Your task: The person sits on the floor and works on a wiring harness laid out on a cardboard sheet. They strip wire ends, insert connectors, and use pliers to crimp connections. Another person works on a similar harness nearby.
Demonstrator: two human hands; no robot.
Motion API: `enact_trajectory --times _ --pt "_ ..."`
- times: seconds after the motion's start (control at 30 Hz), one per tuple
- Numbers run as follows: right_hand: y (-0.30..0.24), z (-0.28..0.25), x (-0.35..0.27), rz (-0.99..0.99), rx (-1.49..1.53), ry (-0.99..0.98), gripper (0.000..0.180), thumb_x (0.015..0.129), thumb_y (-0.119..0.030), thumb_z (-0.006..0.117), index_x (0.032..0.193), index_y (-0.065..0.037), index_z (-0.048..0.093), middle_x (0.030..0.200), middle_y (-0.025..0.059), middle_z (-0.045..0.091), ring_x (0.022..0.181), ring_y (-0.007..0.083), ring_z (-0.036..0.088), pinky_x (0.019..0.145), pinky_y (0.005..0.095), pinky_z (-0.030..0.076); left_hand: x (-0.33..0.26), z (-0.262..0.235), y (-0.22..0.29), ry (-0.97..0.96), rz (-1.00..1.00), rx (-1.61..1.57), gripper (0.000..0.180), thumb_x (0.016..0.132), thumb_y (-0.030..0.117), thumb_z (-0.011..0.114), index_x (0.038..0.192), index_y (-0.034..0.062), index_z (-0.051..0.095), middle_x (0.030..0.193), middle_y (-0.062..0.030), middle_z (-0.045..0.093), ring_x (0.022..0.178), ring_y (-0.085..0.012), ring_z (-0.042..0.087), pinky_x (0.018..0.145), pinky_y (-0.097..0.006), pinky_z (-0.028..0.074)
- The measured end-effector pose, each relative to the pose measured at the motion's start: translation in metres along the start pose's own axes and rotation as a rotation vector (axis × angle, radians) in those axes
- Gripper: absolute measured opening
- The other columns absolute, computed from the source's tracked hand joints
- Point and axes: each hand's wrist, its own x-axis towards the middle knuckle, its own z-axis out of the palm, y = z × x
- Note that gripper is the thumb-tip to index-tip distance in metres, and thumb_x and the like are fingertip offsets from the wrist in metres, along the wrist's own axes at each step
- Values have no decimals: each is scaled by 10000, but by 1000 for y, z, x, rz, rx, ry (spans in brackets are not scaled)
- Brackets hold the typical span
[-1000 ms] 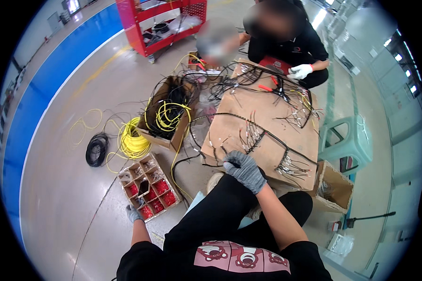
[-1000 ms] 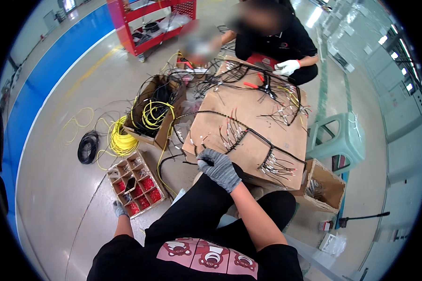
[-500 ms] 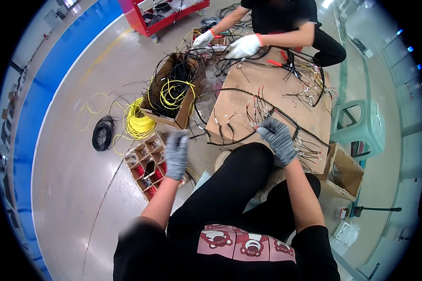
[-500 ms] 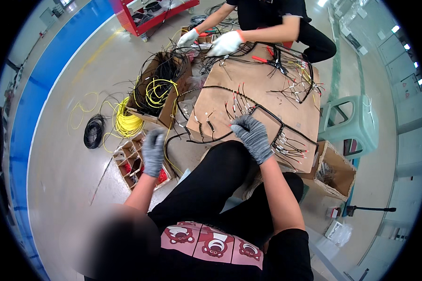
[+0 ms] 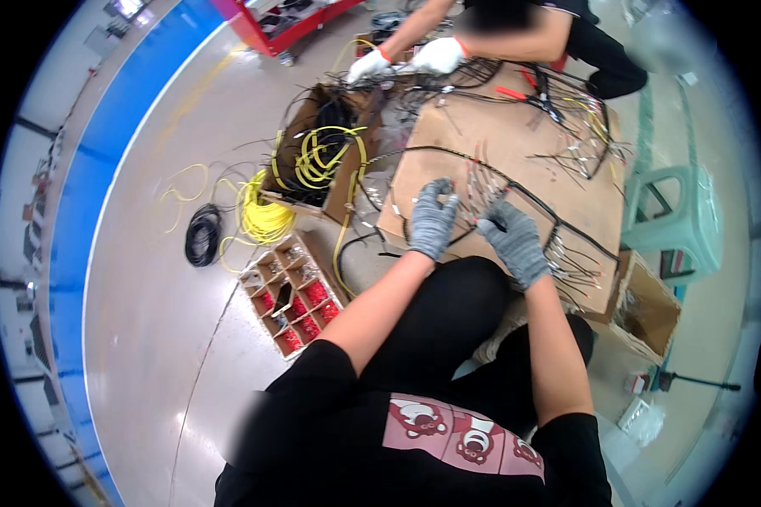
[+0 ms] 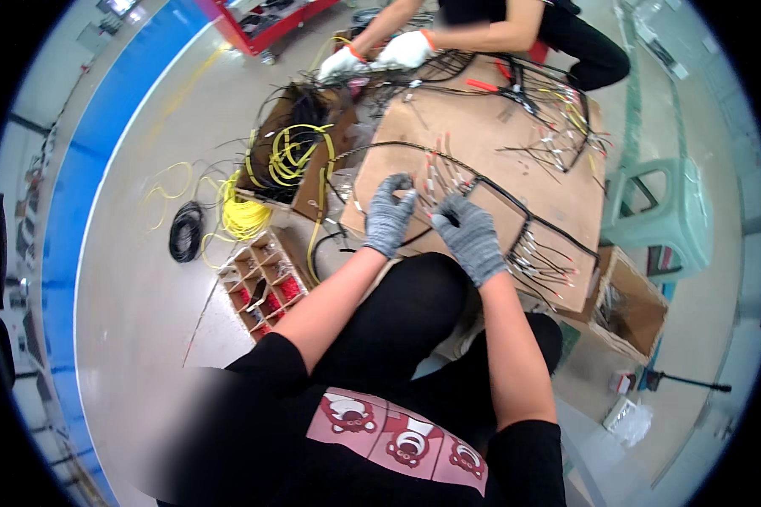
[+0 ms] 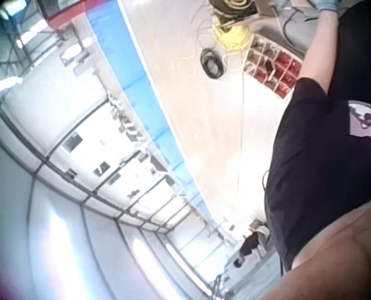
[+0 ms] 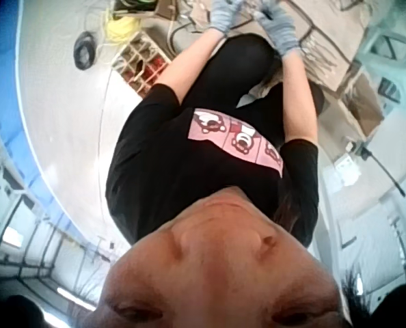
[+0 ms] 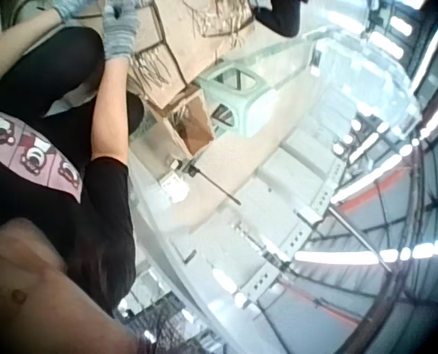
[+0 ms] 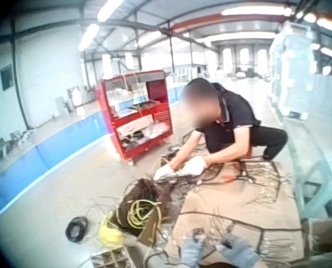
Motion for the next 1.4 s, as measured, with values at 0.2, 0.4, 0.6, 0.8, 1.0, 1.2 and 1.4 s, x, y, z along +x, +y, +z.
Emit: enact_trajectory --times 0.2,0.4,0.6,0.8,1.0,1.2,1.4 --pt "24 8 5 76 140 -40 95 784 -25 643 813 13 561 738 92 629 678 116 590 654 261 483 -2 7 19 71 3 11 173 778 92 665 923 35 590 848 -82 601 686 -196 549 681 -311 462" --pt "24 6 6 107 137 -31 95 780 -17 642 811 8 555 718 91 620 664 122 586 648 259 481 -9 2 38 34 -44 62 158 780 81 658 904 37 570 834 -89 594 664 -187 564 648 -316 470" --pt "21 4 8 96 64 -19 101 773 -20 642 803 7 550 704 78 614 632 135 569 620 266 473 -16 8 15 -27 76 -40 158 782 43 657 906 38 558 821 -60 582 640 -127 557 603 -268 474" --pt "31 8 7 88 123 18 117 784 -59 641 837 5 559 732 115 621 638 182 586 631 287 479 -19 9 13 -128 31 -172 120 830 35 621 941 19 576 817 -53 599 717 -101 578 672 -249 487" --pt "28 5 8 72 -23 47 139 796 -78 632 898 4 583 786 168 630 696 273 621 656 313 495 -21 10 14 -188 76 -199 105 841 68 596 931 21 571 823 -106 594 724 -198 603 683 -302 493" --pt "26 -4 8 -40 -258 98 135 816 -112 609 919 -25 597 849 183 636 802 351 615 710 390 495 -23 11 12 -270 -33 -270 106 857 64 575 950 15 582 848 -97 603 727 -177 599 686 -285 492" --pt "24 -13 6 -129 -324 156 125 829 -124 595 906 -25 595 848 171 632 801 344 610 714 398 490 -23 13 26 -257 22 -272 81 857 47 574 929 13 591 830 -78 573 716 -147 589 669 -267 490"
